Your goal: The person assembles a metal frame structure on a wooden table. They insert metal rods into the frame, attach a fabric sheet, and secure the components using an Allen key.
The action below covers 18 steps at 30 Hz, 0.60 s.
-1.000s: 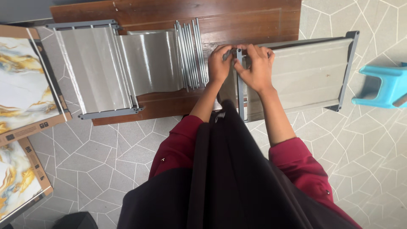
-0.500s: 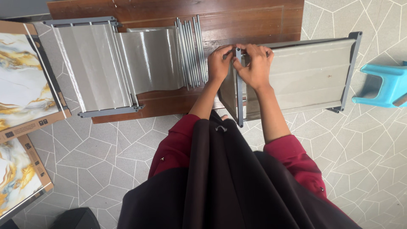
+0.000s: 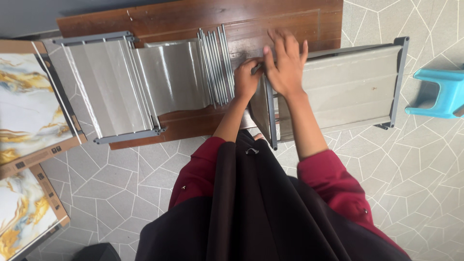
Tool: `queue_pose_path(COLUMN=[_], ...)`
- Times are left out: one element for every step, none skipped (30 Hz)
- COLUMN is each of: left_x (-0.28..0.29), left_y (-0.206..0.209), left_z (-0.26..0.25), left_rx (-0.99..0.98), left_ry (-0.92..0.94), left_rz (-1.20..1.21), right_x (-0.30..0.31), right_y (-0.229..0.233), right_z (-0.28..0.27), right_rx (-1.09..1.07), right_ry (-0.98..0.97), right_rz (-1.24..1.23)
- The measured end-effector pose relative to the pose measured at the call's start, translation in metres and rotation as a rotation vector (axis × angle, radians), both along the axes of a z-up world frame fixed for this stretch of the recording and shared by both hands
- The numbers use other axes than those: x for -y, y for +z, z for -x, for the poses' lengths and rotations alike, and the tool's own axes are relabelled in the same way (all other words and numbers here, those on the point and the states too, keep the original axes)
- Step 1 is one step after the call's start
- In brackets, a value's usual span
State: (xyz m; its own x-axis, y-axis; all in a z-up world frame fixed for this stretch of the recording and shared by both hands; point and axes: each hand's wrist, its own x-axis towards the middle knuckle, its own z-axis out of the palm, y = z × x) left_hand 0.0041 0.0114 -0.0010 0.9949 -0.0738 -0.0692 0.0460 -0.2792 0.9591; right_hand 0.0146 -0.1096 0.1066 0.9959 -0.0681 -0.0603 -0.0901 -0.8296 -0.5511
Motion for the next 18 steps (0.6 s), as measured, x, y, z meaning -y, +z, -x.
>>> queue_pose_path(left_x=[-0.001, -0.002, -0.003, -0.004, -0.005, -0.007, -0.009, -0.011, -0.013, -0.015, -0.016, -0.017, -0.018, -0.02, -0.025, -0.031, -0.036, -0.042], left_y=[-0.002, -0.005, -0.008, -0.012, -0.017, -0.021, -0.025, -0.029, -0.032, -0.034, -0.036, -0.037, -0.036, -0.036, -0.033, -0.029, -0.024, -0.017], left_z=[0.0, -0.001, 0.0, -0.001, -0.001, 0.001, 0.002, 0.003, 0.005, 0.008, 0.004, 0.004, 0.001, -0.005, -0.005, -0.005, -0.01, -0.013], left_rx=[0.012, 0.023, 0.032, 0.042, -0.009, -0.061, -0.113, -0.091, -0.07, -0.05, -0.061, -0.071, -0.076, -0.125, -0.186, -0.247, -0.238, -0.231], left_ry=[-0.005, -0.002, 0.0, 0.002, -0.011, -0.025, -0.04, -0.047, -0.056, -0.065, -0.08, -0.095, -0.11, -0.132, -0.161, -0.189, -0.211, -0.234], left_rz=[-0.011, -0.041, -0.07, -0.099, -0.113, -0.128, -0.146, -0.137, -0.129, -0.121, -0.182, -0.243, -0.305, -0.296, -0.285, -0.274, -0.224, -0.175], right_x=[-0.005, -0.012, -0.016, -0.023, -0.03, -0.034, -0.037, -0.038, -0.04, -0.042, -0.042, -0.042, -0.043, -0.044, -0.045, -0.047, -0.049, -0.049], right_y=[-0.01, -0.02, -0.03, -0.038, -0.045, -0.049, -0.051, -0.051, -0.05, -0.048, -0.046, -0.044, -0.044, -0.045, -0.047, -0.048, -0.049, -0.049], right_z=[-0.009, -0.019, -0.029, -0.035, -0.038, -0.04, -0.04, -0.039, -0.035, -0.031, -0.033, -0.036, -0.04, -0.045, -0.043, -0.04, -0.043, -0.046], right_rx=[0.011, 0.022, 0.032, 0.086, 0.139, 0.192, -0.018, -0.226, -0.434, -0.445, -0.444, -0.444, -0.428, -0.412, -0.409, -0.349, -0.278, -0.205], right_ry=[0.005, 0.011, 0.014, 0.058, 0.098, 0.137, 0.094, 0.049, 0.001, 0.01, 0.014, 0.017, 0.014, 0.012, 0.008, 0.019, 0.029, 0.04], right_rz=[0.062, 0.124, 0.186, 0.274, 0.362, 0.45, 0.381, 0.307, 0.228, 0.251, 0.277, 0.304, 0.317, 0.329, 0.345, 0.311, 0.281, 0.251])
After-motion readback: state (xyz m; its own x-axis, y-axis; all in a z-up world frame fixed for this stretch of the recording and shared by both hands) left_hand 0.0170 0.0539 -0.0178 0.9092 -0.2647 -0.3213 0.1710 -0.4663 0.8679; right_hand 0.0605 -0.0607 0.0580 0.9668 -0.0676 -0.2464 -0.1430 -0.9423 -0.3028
